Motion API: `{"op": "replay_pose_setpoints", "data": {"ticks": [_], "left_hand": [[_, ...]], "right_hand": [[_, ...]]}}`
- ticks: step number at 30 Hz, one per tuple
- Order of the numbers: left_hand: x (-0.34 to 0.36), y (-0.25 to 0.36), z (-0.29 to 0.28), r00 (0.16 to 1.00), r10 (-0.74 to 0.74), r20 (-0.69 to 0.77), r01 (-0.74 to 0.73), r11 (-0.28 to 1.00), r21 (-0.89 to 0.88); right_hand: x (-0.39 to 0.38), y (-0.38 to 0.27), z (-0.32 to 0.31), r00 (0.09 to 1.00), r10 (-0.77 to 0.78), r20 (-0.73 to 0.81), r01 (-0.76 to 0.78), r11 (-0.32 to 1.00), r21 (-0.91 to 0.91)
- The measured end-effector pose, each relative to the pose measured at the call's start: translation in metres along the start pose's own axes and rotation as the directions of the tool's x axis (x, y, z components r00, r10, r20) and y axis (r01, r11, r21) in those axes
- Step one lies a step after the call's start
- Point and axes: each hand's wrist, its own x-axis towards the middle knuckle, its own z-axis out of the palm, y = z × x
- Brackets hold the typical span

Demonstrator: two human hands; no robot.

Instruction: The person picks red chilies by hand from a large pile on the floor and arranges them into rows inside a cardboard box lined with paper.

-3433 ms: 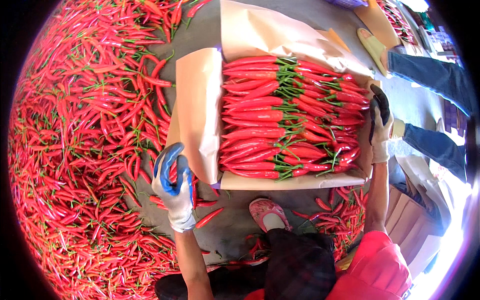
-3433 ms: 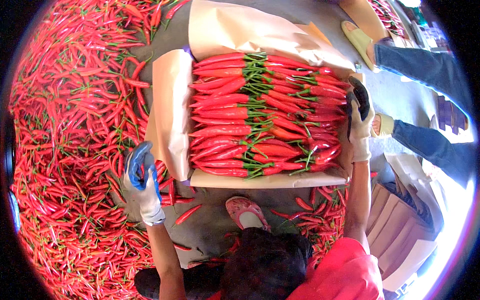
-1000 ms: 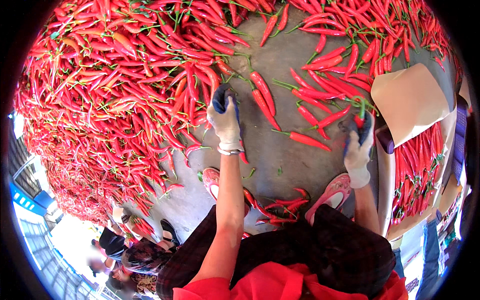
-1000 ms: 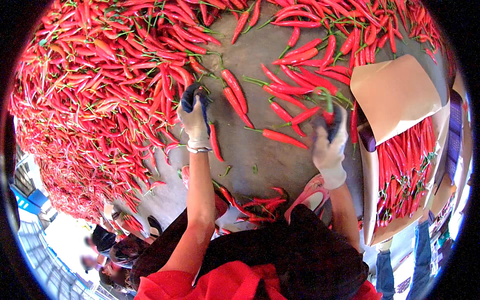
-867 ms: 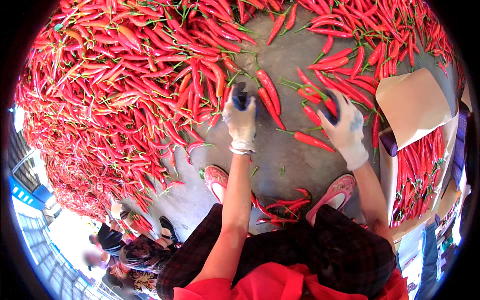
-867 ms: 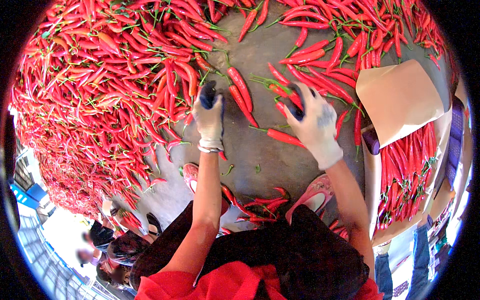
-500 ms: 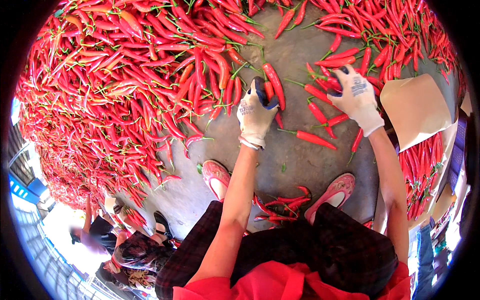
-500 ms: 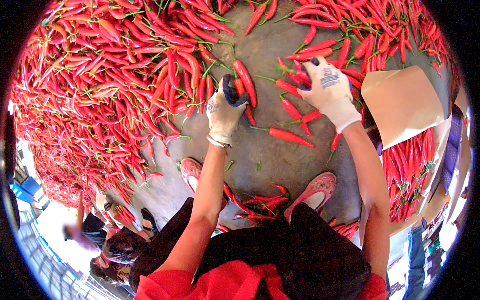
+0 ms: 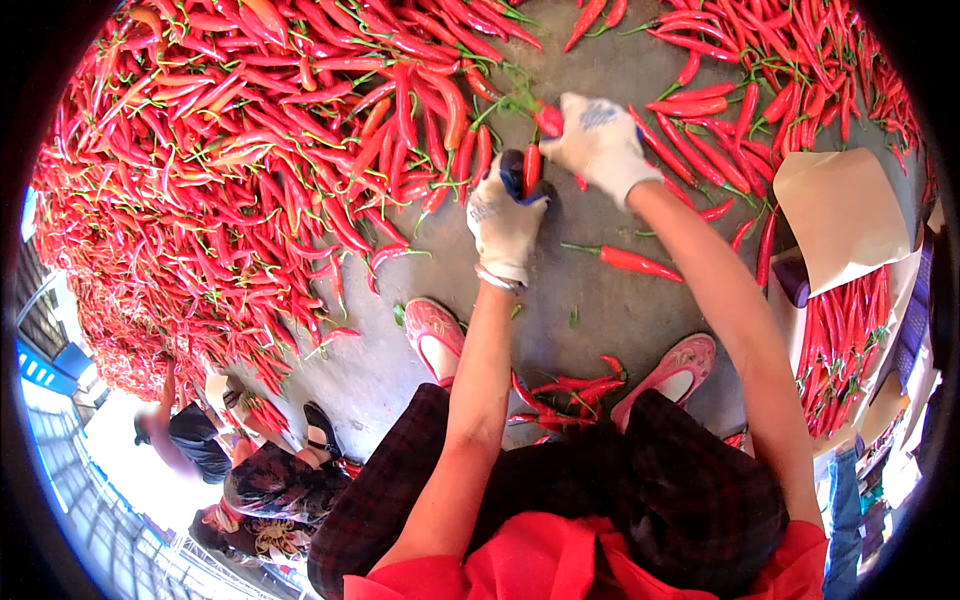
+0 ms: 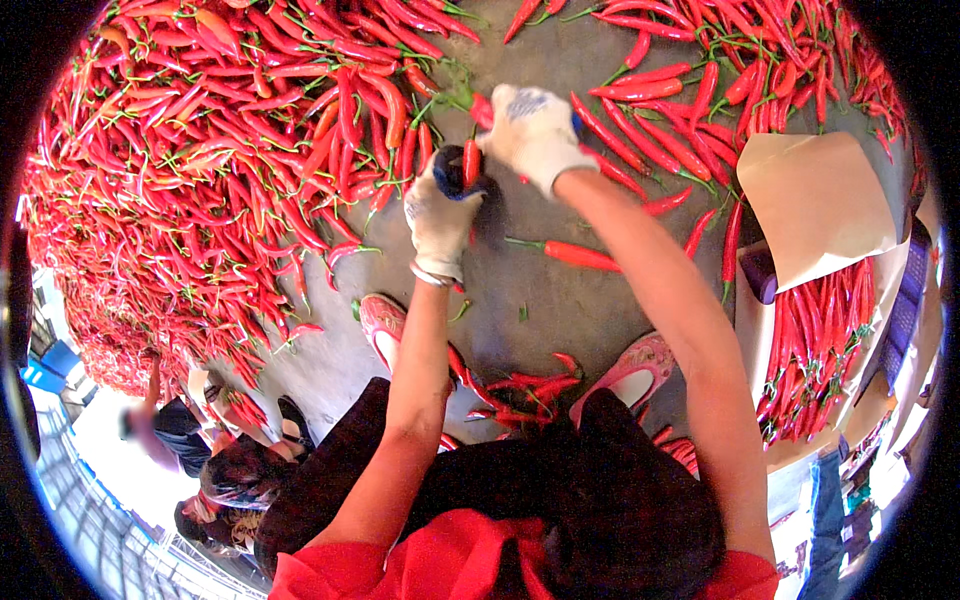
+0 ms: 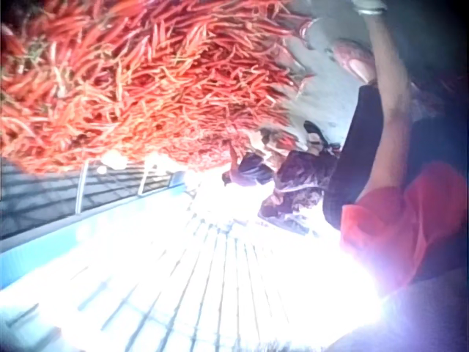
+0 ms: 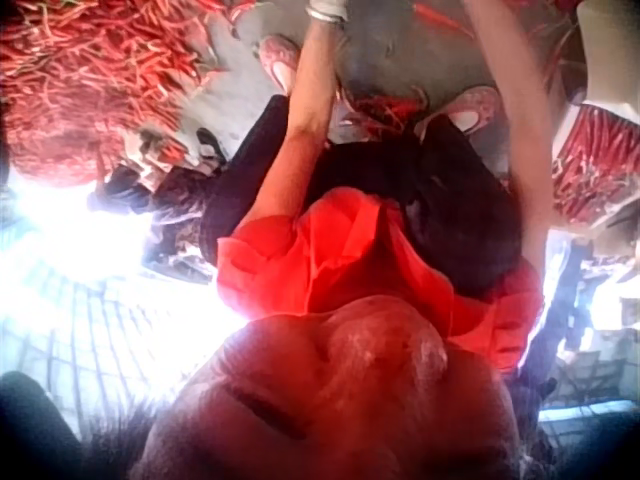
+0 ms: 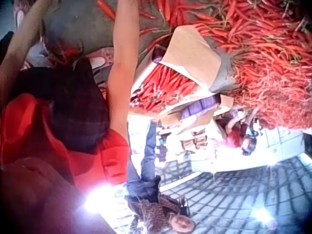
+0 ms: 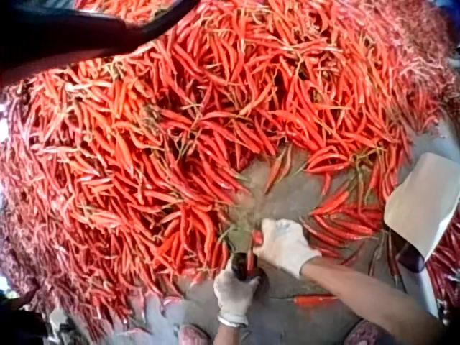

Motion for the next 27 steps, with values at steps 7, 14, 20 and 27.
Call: {"op": "replay_pose_setpoints", "data": {"ticks": [7,14,20,27], "left_hand": [[-0.018,0.012,-0.031,0.829,-0.246,0.503,0.527,0.040,-0.849],[-0.109,0.060,0.033,0.952,-0.255,0.167,0.286,0.936,-0.205],[-0.118,0.081,0.058,0.984,-0.126,0.130,0.116,0.990,0.076],[-0.100,0.086,0.059,0.976,-0.215,-0.017,0.216,0.975,0.048]], "right_hand": [[-0.058,0.095,-0.021,0.985,-0.046,-0.163,0.162,-0.030,0.986],[-0.181,0.170,0.018,0.954,0.298,0.037,-0.007,-0.104,0.995],[-0.170,0.126,-0.010,0.959,-0.014,-0.282,0.045,0.994,0.103],[-0.140,0.106,-0.019,0.969,0.033,-0.245,-0.083,0.978,-0.194]]}}
